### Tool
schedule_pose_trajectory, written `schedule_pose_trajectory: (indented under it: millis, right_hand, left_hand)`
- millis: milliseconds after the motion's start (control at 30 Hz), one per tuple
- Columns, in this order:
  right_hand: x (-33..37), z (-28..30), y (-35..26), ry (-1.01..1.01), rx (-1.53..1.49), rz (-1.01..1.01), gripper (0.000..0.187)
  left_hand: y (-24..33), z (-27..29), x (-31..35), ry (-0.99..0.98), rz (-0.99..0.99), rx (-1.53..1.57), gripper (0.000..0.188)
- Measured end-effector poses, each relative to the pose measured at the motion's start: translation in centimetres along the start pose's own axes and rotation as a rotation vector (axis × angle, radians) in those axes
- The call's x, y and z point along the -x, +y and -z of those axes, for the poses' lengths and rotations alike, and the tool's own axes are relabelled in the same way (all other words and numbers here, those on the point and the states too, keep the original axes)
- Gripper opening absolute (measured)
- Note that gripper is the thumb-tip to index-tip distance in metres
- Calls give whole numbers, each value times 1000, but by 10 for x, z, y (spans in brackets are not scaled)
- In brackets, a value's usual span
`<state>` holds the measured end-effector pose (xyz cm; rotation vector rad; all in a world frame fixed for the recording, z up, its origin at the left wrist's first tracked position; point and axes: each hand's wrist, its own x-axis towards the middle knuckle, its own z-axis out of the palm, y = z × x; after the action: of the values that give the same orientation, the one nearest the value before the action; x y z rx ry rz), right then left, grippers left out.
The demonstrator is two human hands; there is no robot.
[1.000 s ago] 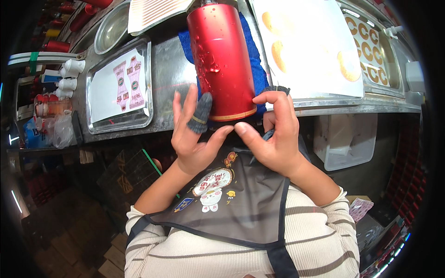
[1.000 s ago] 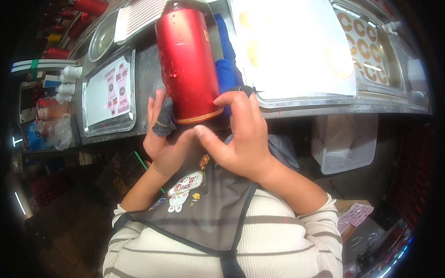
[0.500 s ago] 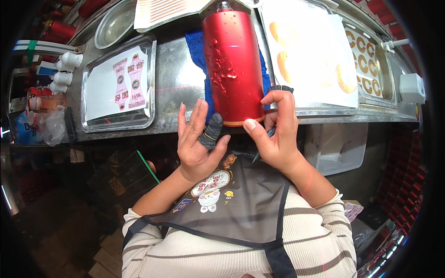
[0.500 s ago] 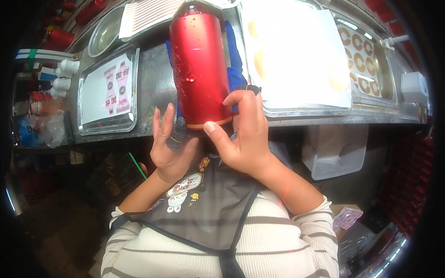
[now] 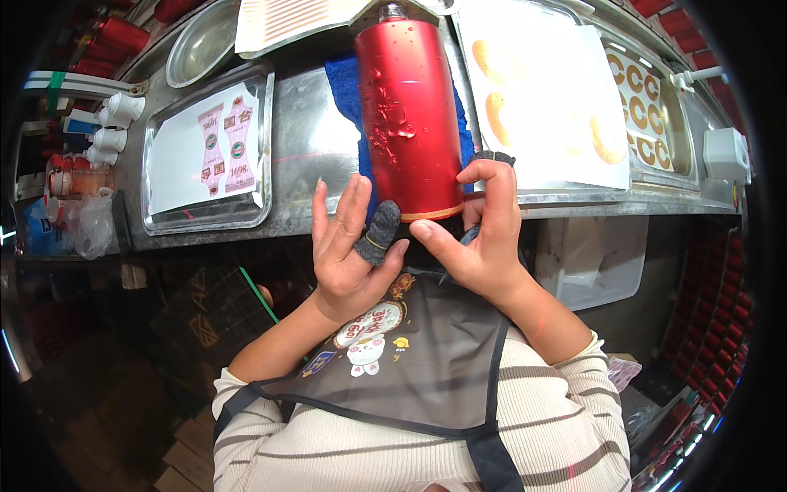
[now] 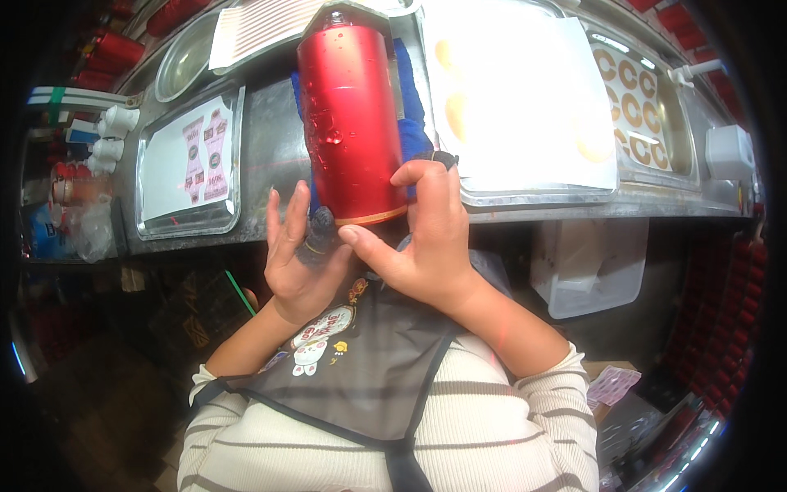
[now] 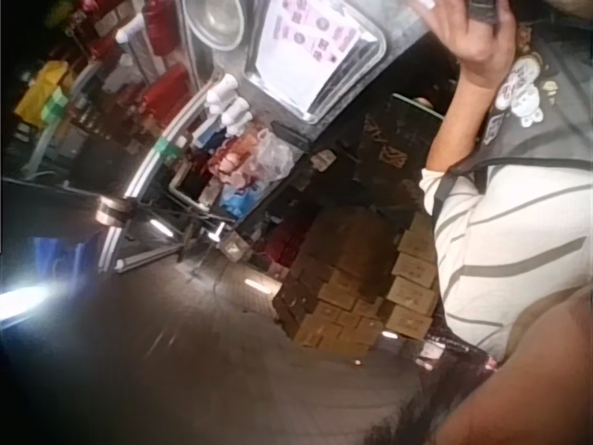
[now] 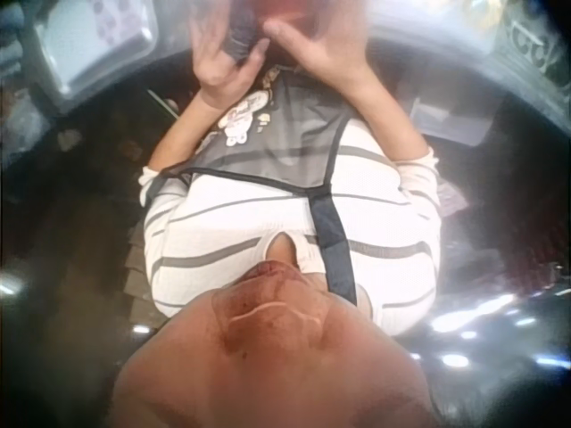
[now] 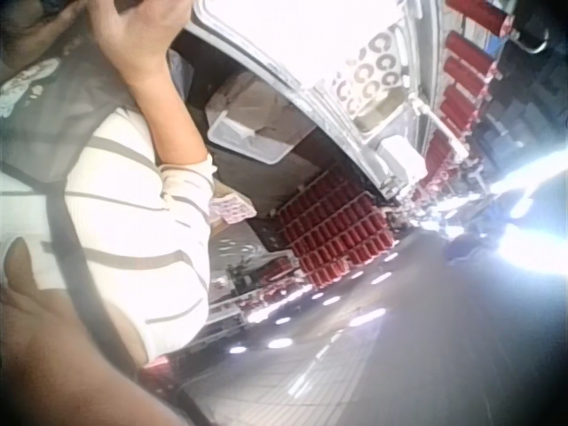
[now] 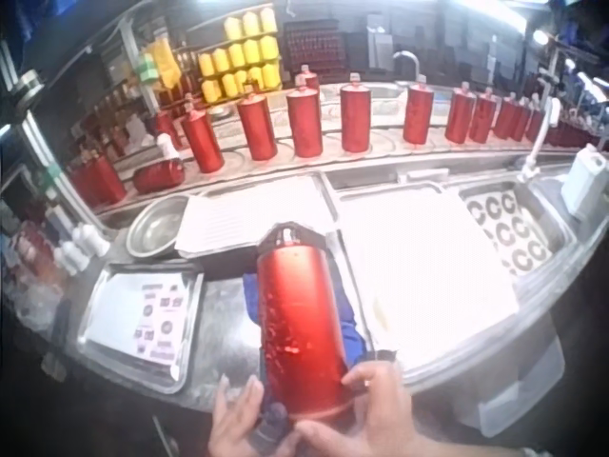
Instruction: The person applies gold circular stickers to the top of a red cylindrical container and then applies a rectangular label to its side. They also handle a large black board and peel additional stickers from a sheet.
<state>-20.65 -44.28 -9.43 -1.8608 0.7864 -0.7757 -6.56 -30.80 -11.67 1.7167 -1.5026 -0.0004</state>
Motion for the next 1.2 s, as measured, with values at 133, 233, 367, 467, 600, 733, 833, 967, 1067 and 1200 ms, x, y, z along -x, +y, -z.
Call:
schedule_pose_trajectory:
  millis: [133,233,367,467,600,733,833,967,1067,1200]
  right_hand:
    - [0,-6,-6,48,33,-3,56]
    - [0,-3,-5,34,65,26,52]
    - [0,-3,-2,29,-13,25,45]
    - [0,-3,2,21,-62,44,39]
    - [-1,1,8,-36,-132,75,31]
    - [-3,5,6,-51,-193,13,29]
    - [-5,3,-2,-18,-125,10,28]
    - [-4,3,0,4,-244,-36,26]
    - [-3,6,10,-18,-280,-22,24]
    - [-2,7,10,-25,-298,-53,22]
  left_hand:
    - [0,-4,-2,10,-44,-5,43]
    - [2,-2,-5,-5,-61,-16,42]
    - [3,0,-8,-30,-73,-51,43]
    - [5,3,-12,-54,-93,-84,44]
    - [10,7,-19,-92,-111,-127,46]
    - [11,8,-21,-98,-113,-164,43]
    - [10,6,-21,-85,-123,-172,41]
    - [11,8,-24,-118,-130,-191,41]
    - [11,10,-26,-136,-138,-207,41]
    - [12,12,-27,-156,-118,-213,40]
